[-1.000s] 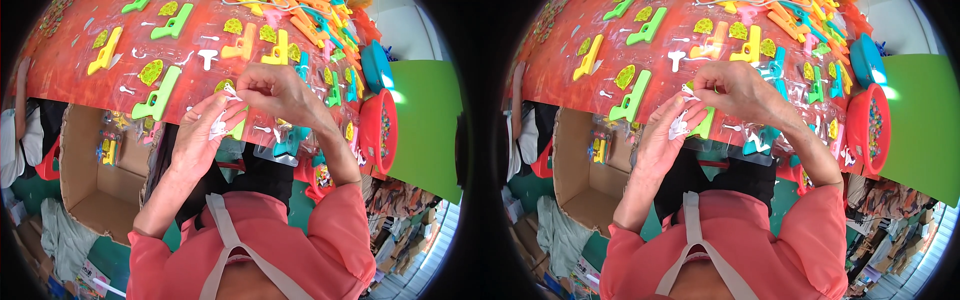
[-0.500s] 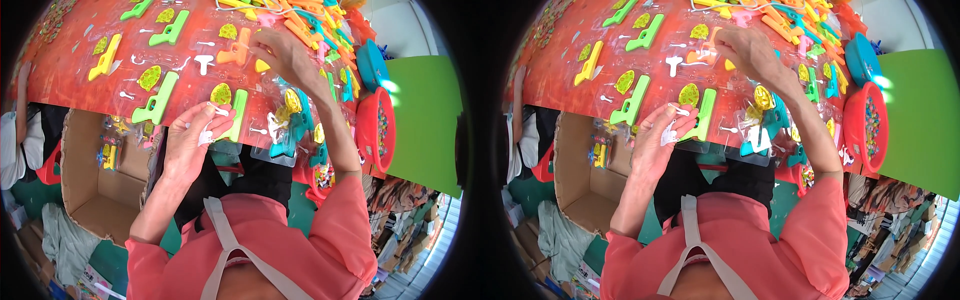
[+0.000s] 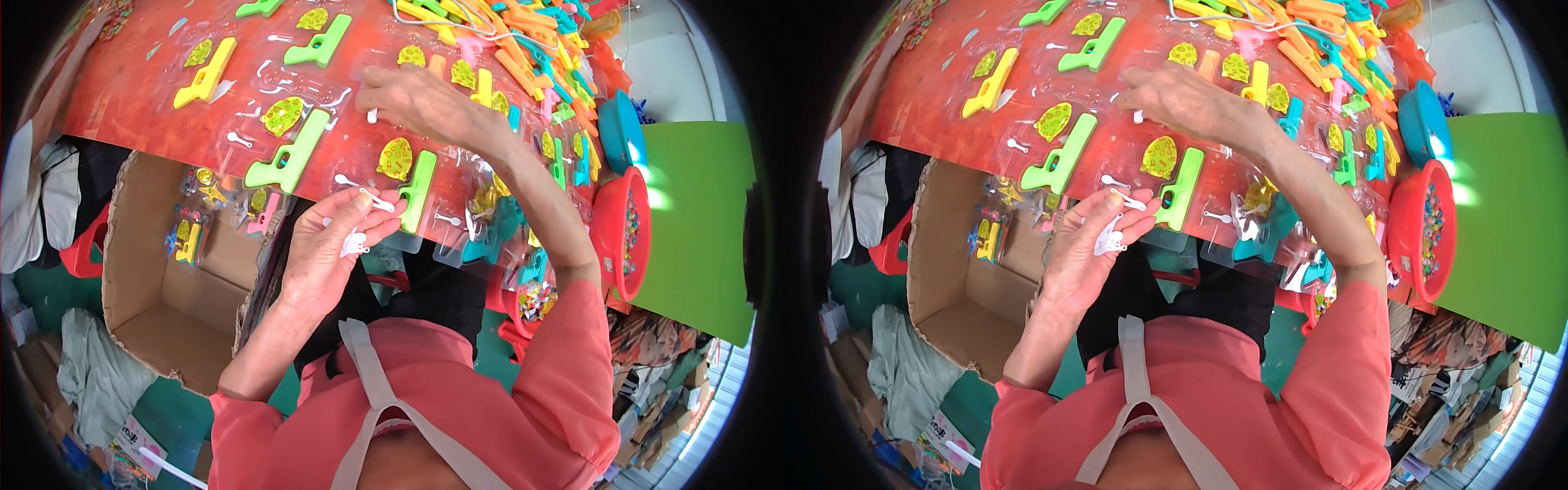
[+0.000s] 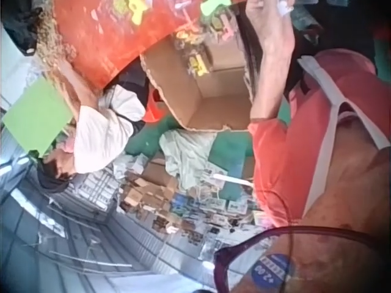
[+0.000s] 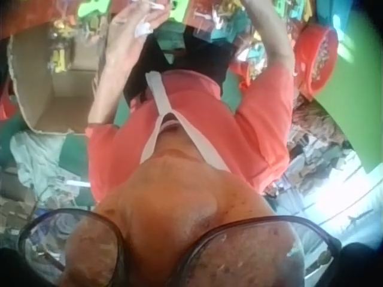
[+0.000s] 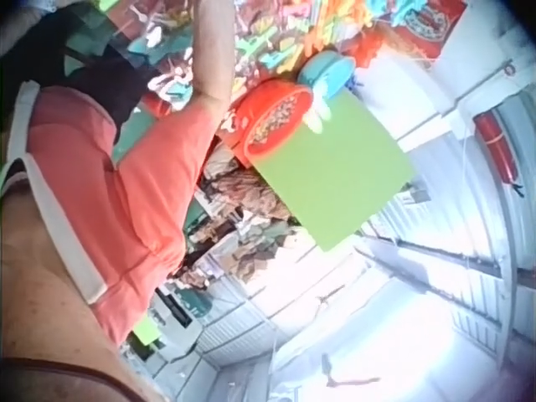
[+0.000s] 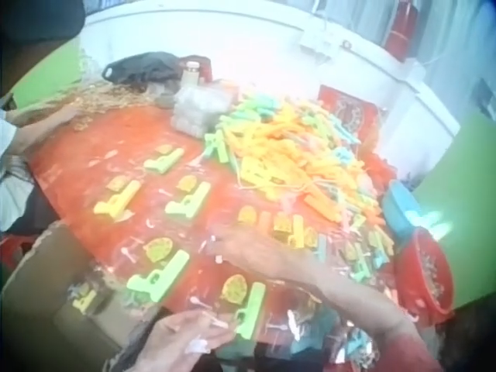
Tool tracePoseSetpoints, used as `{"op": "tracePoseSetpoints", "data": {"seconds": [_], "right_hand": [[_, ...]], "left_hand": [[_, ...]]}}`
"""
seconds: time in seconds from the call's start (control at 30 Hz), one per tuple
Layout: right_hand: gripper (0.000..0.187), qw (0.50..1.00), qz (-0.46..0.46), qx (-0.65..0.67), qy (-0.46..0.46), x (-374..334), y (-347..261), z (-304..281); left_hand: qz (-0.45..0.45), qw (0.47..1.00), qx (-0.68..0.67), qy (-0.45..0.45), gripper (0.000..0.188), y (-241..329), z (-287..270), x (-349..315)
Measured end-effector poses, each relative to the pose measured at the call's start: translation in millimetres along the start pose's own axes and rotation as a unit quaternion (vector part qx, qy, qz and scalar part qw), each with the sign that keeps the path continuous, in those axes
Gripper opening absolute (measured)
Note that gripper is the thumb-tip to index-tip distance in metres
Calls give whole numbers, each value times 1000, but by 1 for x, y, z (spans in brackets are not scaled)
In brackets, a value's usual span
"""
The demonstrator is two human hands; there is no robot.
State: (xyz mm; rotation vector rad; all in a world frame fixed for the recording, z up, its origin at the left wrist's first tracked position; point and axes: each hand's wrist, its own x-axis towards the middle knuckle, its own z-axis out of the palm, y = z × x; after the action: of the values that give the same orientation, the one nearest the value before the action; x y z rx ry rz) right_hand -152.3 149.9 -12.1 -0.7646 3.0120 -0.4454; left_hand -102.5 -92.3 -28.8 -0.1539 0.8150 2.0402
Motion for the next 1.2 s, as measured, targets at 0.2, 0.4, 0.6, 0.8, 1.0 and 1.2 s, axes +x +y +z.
{"op": "tracePoseSetpoints", "data": {"seconds": [0.2, 0.4, 0.6, 0.8, 1.0, 1.2], "right_hand": [[15, 983, -95, -76, 139, -5, 13, 5], [14, 965, 45, -57, 253, -67, -57, -54], [15, 916, 195, -10, 352, -212, -138, -36], [12, 626, 514, 172, 561, -378, -144, 8], [21, 533, 676, 11, 508, -495, -109, 47], [10, 637, 561, -3, 529, -417, -134, 5]], "left_hand": [[17, 1000, 3, -3, 19, -7, -5, -3], [14, 998, 55, 14, 22, -17, 1, -12], [-43, 996, 77, -26, 24, -49, 23, -24], [-109, 987, 71, -95, 23, -95, 47, -30], [-154, 976, 97, -120, 22, -131, 74, -31], [-135, 983, 79, -101, 22, -120, 83, -34]]}}
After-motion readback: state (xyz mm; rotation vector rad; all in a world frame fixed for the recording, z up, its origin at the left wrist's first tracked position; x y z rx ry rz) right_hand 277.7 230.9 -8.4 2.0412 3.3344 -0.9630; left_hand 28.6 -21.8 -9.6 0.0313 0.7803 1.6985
